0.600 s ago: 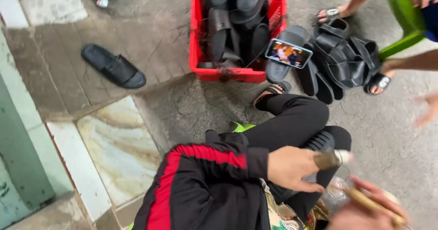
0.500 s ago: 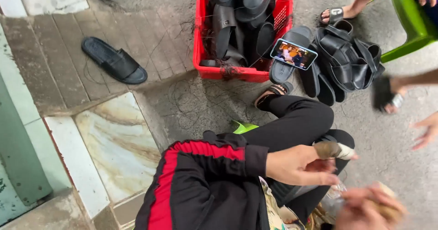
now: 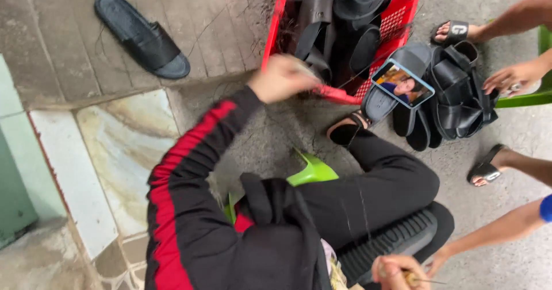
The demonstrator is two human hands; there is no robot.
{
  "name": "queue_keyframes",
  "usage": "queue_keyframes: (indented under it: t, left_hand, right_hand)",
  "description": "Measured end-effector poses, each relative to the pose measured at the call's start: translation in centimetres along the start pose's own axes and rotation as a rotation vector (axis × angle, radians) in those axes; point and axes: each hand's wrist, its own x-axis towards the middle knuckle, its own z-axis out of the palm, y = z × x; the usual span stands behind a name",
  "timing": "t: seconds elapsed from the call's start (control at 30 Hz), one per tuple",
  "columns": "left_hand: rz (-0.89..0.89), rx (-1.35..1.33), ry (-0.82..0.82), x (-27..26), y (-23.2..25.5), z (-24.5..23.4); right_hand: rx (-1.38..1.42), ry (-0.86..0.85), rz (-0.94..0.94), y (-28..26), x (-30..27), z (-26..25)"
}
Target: Hand-sewing a rubber shoe sole to the upper part of a shoe using a needle and thread.
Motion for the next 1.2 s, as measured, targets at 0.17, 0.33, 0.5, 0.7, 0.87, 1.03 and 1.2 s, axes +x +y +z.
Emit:
queue_keyframes:
  t: [0.17,0.33,0.5,0.7,0.87,1.03,1.2]
  left_hand:
    - [-0.433,0.476,0.206,1.0,-17.0,-5.3]
    - [-0.541,0.594,-0.015,5.3,-20.6,-4.5]
    - [-0.576,0.700,0.364,12.5,-19.4,-5.3]
    - [-0.658,0.681,-0.039,17.3,-20.9,-6.6]
    - [-0.710,0.822,-0.175,10.2,-31.5,-10.1]
    - [-0.593,0.987,-0.144,-9.9,-36.2,-13.1]
    - [-0.626,0.592,0.945,-22.4,-37.5,-11.3]
  right_hand:
    - [0.210,-0.256,0.127,3.4,1.4,-3.2]
    - [-0.079,0.105,0.287,1.4,3.6,-0.3]
    - [-0.116,0.096,0.309,4.3,4.5,-2.2]
    - [-0.103,0.071,0.294,8.1,3.6,-4.1]
    - [0.063,0.170,0.324,6.5,3.6,-2.6]
    - [0.196,0.262,0.347,3.3,4.9,0.2]
    - [0.182,0.062,0.267,2.1,5.2,0.4]
